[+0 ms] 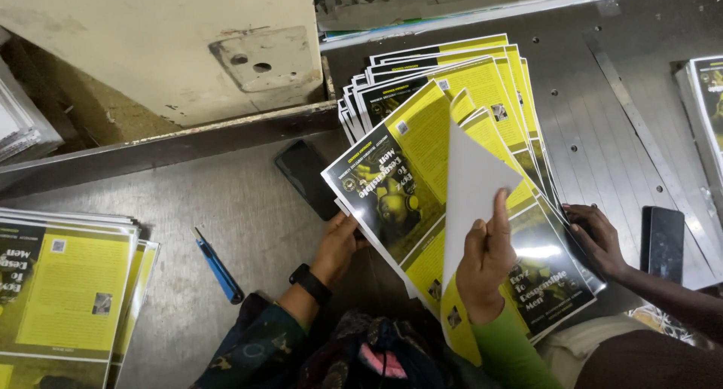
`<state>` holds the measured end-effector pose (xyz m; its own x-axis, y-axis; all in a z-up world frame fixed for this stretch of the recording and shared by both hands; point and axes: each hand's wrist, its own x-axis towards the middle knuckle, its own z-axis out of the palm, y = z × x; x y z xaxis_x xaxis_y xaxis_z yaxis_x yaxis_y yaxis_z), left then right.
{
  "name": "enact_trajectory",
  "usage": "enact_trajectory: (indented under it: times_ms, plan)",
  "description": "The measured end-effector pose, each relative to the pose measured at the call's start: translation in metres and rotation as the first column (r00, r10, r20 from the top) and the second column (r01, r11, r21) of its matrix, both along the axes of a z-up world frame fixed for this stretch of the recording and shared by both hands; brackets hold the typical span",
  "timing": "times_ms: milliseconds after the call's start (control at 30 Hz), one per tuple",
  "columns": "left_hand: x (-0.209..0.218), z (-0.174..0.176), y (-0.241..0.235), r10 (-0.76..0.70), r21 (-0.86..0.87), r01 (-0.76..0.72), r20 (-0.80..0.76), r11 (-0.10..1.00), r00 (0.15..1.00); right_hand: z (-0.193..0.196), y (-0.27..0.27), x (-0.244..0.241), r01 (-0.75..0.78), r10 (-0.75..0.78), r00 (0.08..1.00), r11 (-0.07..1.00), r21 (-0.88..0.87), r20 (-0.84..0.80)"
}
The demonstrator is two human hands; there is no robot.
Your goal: Manually trimming the edges of printed book covers using a hand-held blade on a production table.
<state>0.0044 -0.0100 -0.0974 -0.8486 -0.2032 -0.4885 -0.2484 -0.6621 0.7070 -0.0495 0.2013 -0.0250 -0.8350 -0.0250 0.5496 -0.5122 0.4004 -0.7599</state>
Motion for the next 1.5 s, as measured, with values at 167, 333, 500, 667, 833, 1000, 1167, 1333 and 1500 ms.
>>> enact_trajectory:
  times_ms: [167, 333, 500, 667, 833, 1000, 1167, 1333, 1500]
  plan:
    - [-0.005, -0.024, 0.004, 0.003, -0.100, -0.015, -0.118, 0.995, 0.993, 0.021, -0.046, 0.006, -0.158, 0.152, 0.985, 0.985, 0.070, 0.081]
    - [-0.005, 0.013, 0.011, -0.046, -0.048, 0.040, -0.127, 0.998, 0.991, 0.042, -0.078, 0.019, -0.213, 0.196, 0.977, 0.885, 0.415, 0.085]
    - [-0.004, 0.036, 0.008, 0.010, 0.010, -0.009, -0.113, 1.000, 0.994, -0.018, -0.045, 0.021, -0.185, 0.171, 0.981, 0.966, 0.182, 0.094]
    - [0.005, 0.035, 0.000, -0.046, -0.042, 0.044, -0.052, 0.998, 0.998, 0.013, 0.006, 0.008, -0.021, 0.032, 0.999, 0.932, 0.361, -0.026]
    - [0.001, 0.022, -0.003, -0.067, -0.040, 0.066, -0.017, 0.997, 0.998, 0.070, 0.000, 0.016, -0.004, 0.042, 0.997, 0.886, 0.463, -0.071]
    - [-0.004, 0.046, 0.003, -0.011, -0.174, -0.002, -0.076, 0.985, 0.997, 0.045, -0.025, 0.026, -0.307, 0.203, 0.950, 0.728, 0.612, 0.236]
    - [-0.008, 0.098, 0.030, -0.230, -0.148, 0.199, -0.241, 0.969, 0.943, 0.037, -0.032, 0.046, -0.314, 0.263, 0.949, 0.803, 0.506, 0.171]
    - [-0.050, 0.077, 0.028, -0.480, -0.448, 0.343, -0.239, 0.826, 0.844, 0.008, -0.004, 0.030, -0.057, -0.026, 0.989, 0.843, 0.534, 0.147]
    - [-0.106, -0.020, 0.002, -0.016, -0.585, 0.030, 0.030, 0.810, 0.999, 0.034, -0.021, 0.003, -0.090, -0.044, 0.943, 0.921, 0.379, 0.330]
